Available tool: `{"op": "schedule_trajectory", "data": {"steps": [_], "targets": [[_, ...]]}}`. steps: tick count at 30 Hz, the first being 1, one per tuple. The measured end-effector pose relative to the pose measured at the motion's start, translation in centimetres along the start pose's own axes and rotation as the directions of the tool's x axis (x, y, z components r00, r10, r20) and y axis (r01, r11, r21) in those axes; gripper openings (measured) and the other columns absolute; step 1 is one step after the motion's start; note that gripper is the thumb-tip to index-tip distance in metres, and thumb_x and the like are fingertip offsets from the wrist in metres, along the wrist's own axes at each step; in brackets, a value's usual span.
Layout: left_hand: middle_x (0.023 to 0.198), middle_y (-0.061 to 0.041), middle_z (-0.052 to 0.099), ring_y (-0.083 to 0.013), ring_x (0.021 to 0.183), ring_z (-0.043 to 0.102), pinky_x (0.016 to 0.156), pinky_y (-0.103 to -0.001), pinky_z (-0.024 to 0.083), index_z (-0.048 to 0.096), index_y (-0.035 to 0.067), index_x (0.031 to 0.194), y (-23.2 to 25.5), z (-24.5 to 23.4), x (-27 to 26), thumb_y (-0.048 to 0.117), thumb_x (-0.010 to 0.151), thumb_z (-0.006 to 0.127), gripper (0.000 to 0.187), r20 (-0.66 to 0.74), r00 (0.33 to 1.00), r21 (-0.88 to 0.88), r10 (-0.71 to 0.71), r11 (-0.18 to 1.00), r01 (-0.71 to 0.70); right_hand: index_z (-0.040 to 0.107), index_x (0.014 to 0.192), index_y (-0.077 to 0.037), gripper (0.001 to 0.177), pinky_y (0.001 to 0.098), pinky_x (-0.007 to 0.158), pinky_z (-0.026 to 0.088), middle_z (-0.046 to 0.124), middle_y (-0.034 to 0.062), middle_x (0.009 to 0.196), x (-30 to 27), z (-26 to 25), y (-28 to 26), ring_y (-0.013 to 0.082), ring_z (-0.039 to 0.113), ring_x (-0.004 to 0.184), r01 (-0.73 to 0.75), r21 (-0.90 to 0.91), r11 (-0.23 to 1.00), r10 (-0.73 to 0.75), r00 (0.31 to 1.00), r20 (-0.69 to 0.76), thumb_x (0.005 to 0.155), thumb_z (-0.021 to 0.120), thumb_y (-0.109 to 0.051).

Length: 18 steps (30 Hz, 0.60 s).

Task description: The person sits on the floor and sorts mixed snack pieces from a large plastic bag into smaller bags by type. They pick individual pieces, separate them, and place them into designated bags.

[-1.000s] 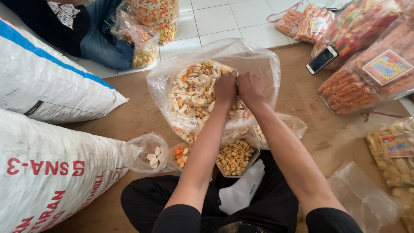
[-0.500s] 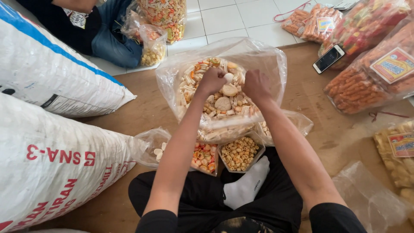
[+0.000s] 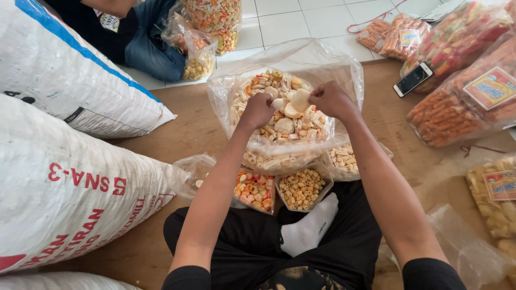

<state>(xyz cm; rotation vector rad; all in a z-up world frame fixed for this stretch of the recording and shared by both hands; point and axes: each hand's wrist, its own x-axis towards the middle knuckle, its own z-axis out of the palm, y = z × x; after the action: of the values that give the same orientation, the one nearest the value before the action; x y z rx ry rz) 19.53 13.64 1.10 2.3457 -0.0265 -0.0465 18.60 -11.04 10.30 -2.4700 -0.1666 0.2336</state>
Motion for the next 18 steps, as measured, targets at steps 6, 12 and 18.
{"op": "schedule_trajectory", "data": {"steps": [6, 12, 18], "targets": [[0.101, -0.014, 0.076, -0.0393, 0.111, 0.069, 0.097, -0.050, 0.055, 0.078, 0.012, 0.106, 0.4, -0.7, -1.3, 0.024, 0.089, 0.064, 0.025, -0.018, 1.000, 0.035, 0.024, 0.999, -0.024, 0.079, 0.107, -0.014, 0.036, 0.0525, 0.088, 0.055, 0.077, 0.0135, 0.100, 0.8, 0.3, 0.5, 0.0383, 0.071, 0.105, 0.050, -0.007, 0.999, -0.051, 0.995, -0.089, 0.086, 0.073, -0.043], [0.107, -0.015, 0.075, -0.0384, 0.115, 0.068, 0.099, -0.049, 0.055, 0.077, 0.011, 0.113, 2.8, -1.9, -3.4, 0.021, 0.090, 0.065, 0.028, -0.026, 0.999, -0.009, 0.024, 1.000, -0.024, 0.071, 0.124, -0.014, 0.040, 0.0418, 0.094, 0.057, 0.075, 0.0063, 0.119, -0.2, 0.4, -3.8, 0.0275, 0.071, 0.110, 0.243, 0.143, 0.959, -0.234, 0.969, -0.076, 0.084, 0.073, -0.020], [0.105, -0.016, 0.075, -0.0408, 0.114, 0.068, 0.098, -0.050, 0.055, 0.077, 0.009, 0.110, 2.2, -1.8, -3.2, 0.026, 0.093, 0.063, 0.027, -0.028, 1.000, -0.051, 0.013, 0.999, -0.015, 0.078, 0.116, -0.023, 0.025, 0.0463, 0.092, 0.059, 0.077, 0.0069, 0.116, 10.4, 7.6, 6.9, 0.0324, 0.071, 0.112, 0.145, -0.375, 0.916, -0.147, 0.989, 0.025, 0.092, 0.070, -0.025]]}}
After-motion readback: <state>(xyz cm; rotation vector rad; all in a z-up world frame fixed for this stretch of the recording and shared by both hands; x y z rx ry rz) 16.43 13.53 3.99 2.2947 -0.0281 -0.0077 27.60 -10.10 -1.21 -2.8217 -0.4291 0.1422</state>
